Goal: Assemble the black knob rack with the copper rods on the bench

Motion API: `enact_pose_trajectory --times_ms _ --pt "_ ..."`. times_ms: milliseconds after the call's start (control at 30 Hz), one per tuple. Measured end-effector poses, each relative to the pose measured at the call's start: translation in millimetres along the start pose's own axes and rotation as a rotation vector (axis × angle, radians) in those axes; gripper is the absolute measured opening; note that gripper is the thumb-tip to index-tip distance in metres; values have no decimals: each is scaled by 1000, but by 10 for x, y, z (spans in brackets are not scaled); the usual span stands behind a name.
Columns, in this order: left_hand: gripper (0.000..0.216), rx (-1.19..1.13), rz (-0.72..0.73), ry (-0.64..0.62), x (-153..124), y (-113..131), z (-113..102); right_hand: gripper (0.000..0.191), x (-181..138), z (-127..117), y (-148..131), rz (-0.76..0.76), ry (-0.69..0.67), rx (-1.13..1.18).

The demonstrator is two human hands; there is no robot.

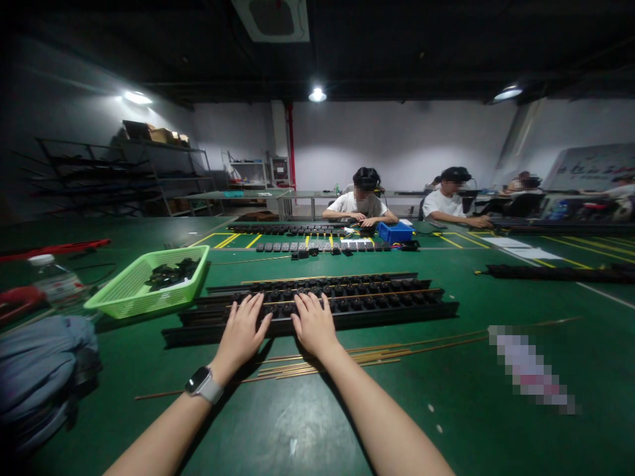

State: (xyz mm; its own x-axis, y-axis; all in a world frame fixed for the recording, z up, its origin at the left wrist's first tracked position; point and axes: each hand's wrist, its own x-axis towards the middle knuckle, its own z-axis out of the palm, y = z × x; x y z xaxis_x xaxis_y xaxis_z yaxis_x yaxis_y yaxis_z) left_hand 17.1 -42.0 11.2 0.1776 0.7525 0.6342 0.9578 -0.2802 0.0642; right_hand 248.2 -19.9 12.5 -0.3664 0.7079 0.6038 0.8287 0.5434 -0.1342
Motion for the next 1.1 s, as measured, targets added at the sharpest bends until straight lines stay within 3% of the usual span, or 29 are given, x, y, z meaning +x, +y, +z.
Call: enact_pose_trajectory --times_ms 267,400,600,1100 --pt "57 22 34 -12 -24 34 17 50 37 14 -58 3 24 -9" --pt "59 38 42 -2 -47 6 80 56 124 52 -219 -88 41 -11" --pt "62 76 46 -28 -76 -37 140 61 189 96 -370 -184 -64 27" --pt "63 46 53 2 -69 -45 169 63 60 1 -26 -141 -102 -26"
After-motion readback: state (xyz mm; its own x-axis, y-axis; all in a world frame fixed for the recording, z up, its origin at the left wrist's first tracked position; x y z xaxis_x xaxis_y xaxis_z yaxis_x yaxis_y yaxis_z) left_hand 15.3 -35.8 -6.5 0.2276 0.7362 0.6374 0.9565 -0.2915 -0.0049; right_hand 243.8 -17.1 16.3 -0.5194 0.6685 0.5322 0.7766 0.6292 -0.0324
